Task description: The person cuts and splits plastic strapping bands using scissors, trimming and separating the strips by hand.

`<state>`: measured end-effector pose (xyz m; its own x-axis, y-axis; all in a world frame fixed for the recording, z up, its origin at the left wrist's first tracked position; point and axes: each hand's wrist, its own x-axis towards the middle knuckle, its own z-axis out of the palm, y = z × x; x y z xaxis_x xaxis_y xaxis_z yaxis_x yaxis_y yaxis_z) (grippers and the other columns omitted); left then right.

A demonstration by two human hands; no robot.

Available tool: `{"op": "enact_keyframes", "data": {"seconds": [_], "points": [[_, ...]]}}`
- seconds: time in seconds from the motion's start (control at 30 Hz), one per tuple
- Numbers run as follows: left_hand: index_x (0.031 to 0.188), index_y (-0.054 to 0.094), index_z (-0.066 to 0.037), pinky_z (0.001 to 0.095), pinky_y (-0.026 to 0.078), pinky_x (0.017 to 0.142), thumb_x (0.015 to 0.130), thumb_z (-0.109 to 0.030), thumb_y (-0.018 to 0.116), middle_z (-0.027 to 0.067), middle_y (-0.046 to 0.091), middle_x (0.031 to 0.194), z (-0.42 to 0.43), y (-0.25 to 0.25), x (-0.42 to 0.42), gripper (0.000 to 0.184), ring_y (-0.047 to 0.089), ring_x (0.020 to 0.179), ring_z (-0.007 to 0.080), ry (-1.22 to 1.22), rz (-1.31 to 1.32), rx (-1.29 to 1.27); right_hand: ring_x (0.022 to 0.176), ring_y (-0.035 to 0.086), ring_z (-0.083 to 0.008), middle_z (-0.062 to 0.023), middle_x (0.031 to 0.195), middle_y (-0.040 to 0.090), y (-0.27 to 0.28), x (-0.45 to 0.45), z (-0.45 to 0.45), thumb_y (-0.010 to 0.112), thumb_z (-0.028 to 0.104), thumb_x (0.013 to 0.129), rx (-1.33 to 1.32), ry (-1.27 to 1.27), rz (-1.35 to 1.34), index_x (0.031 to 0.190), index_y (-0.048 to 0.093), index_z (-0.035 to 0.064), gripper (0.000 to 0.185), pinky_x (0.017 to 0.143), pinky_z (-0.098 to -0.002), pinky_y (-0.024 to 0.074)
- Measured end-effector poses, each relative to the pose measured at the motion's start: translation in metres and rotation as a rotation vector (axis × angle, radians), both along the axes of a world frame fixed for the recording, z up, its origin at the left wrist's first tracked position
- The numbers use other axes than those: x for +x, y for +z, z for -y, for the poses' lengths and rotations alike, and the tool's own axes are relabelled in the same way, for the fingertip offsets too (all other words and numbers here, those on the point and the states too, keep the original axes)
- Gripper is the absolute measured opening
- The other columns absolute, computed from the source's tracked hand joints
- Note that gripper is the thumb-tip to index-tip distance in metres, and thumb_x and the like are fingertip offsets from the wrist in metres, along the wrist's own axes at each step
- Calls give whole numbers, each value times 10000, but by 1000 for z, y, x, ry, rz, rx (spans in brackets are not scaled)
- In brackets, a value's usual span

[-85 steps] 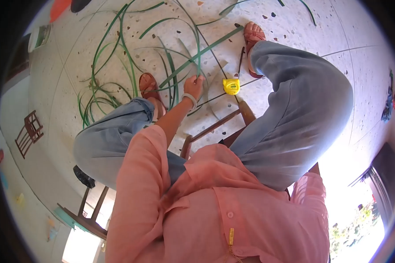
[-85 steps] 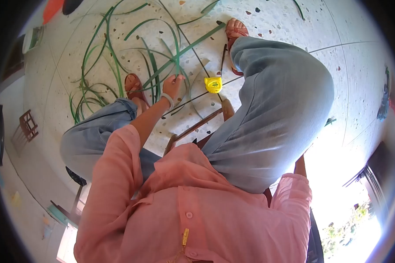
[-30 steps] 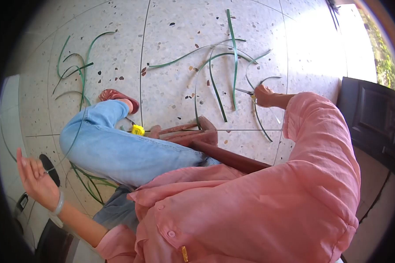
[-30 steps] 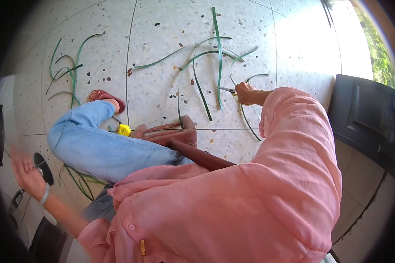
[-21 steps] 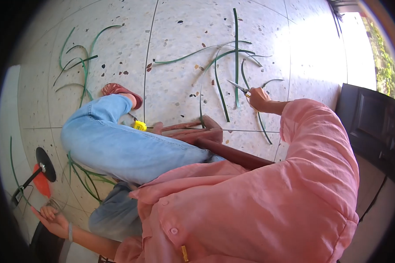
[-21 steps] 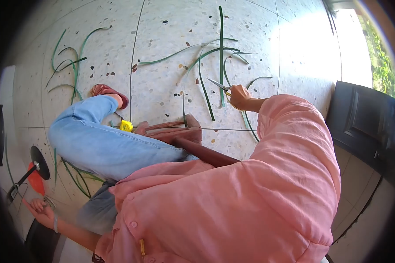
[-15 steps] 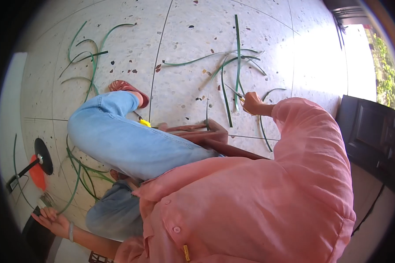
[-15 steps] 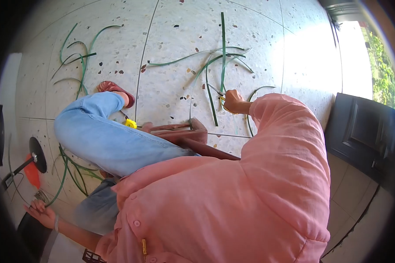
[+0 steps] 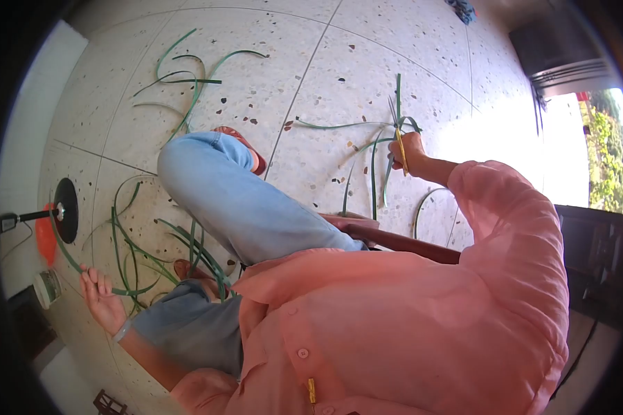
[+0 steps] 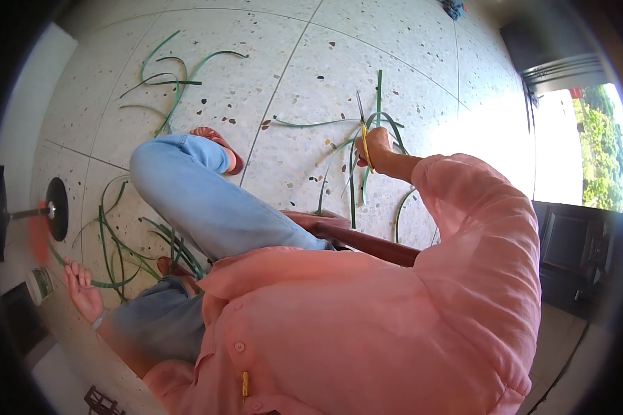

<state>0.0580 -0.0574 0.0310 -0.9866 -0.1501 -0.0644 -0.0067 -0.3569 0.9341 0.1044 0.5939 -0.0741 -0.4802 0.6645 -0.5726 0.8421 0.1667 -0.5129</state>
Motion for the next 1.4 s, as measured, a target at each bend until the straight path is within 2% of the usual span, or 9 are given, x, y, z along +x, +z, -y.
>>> {"op": "enact_keyframes", "data": {"seconds": [0.07, 0.13, 0.3, 0.5, 0.73, 0.93, 1.03, 1.2, 1.4], "points": [[1110, 491, -23, 201, 280, 554, 970, -157, 450, -13, 366, 779, -32, 11, 7, 198, 293, 595, 52, 232, 141, -43, 449, 599, -208, -132, 643, 622, 5, -17, 15, 593, 99, 752, 37, 99, -83, 684, 589, -68, 180, 390, -312, 501], [1040, 508, -43, 193, 261, 527, 991, -200, 399, -33, 375, 747, -7, -3, 9, 197, 292, 578, 40, -66, -13, 43, 450, 585, -180, -111, 649, 637, 14, -53, 43, 591, 164, 771, 120, 213, -319, 728, 598, -51, 219, 384, -311, 477], [1111, 521, -48, 195, 262, 490, 977, -229, 436, -41, 397, 689, -4, 0, 11, 241, 300, 540, 36, -18, 13, 99, 380, 441, -94, -43, 546, 539, 112, -128, 178, 612, 212, 813, -133, 466, -930, 700, 585, -4, 245, 345, -246, 338], [1088, 511, -56, 213, 325, 554, 966, -159, 431, -2, 471, 749, 1, -3, -5, 178, 355, 597, 55, -3, -91, 213, 457, 460, -70, -17, 612, 556, 181, -115, 363, 638, 147, 839, -577, 822, -1020, 754, 565, 16, 172, 404, -225, 353], [1056, 521, -47, 237, 351, 587, 957, -487, 360, 34, 541, 799, -3, -1, -21, 478, 391, 623, 88, 22, -51, 339, 462, 459, -218, -129, 577, 502, 90, -82, 462, 629, 39, 804, -352, 1550, -1084, 731, 508, 6, 145, 441, -316, 373], [1055, 515, -60, 218, 331, 561, 962, -368, 439, -27, 451, 681, 4, -8, -22, 331, 386, 607, 67, 104, 6, 256, 481, 486, -292, -132, 564, 492, 25, -77, 467, 646, 62, 790, -445, 1759, -1104, 758, 522, 9, 138, 469, -350, 400], [1029, 509, -83, 212, 326, 559, 963, -291, 460, -49, 426, 664, 12, -13, -23, 223, 377, 601, 59, 23, -40, 208, 469, 503, -213, -112, 567, 487, 38, -94, 459, 680, 101, 789, -405, 1775, -1052, 792, 536, 9, 171, 455, -328, 388], [1006, 499, -102, 199, 320, 572, 965, -260, 456, -53, 399, 651, -12, -18, -21, 169, 356, 597, 55, 8, -41, 13, 463, 471, -122, -101, 723, 592, 91, -158, 492, 592, 401, 879, -1108, 950, -612, 853, 552, -19, 423, 421, -262, 387], [998, 488, -71, 197, 332, 591, 978, -261, 430, -36, 407, 682, -47, -46, -19, 200, 375, 629, 57, -112, 8, -125, 449, 441, -102, -98, 680, 575, 89, -224, 499, 628, 330, 862, -1336, 702, -622, 855, 556, -26, 363, 393, -247, 356]]}}
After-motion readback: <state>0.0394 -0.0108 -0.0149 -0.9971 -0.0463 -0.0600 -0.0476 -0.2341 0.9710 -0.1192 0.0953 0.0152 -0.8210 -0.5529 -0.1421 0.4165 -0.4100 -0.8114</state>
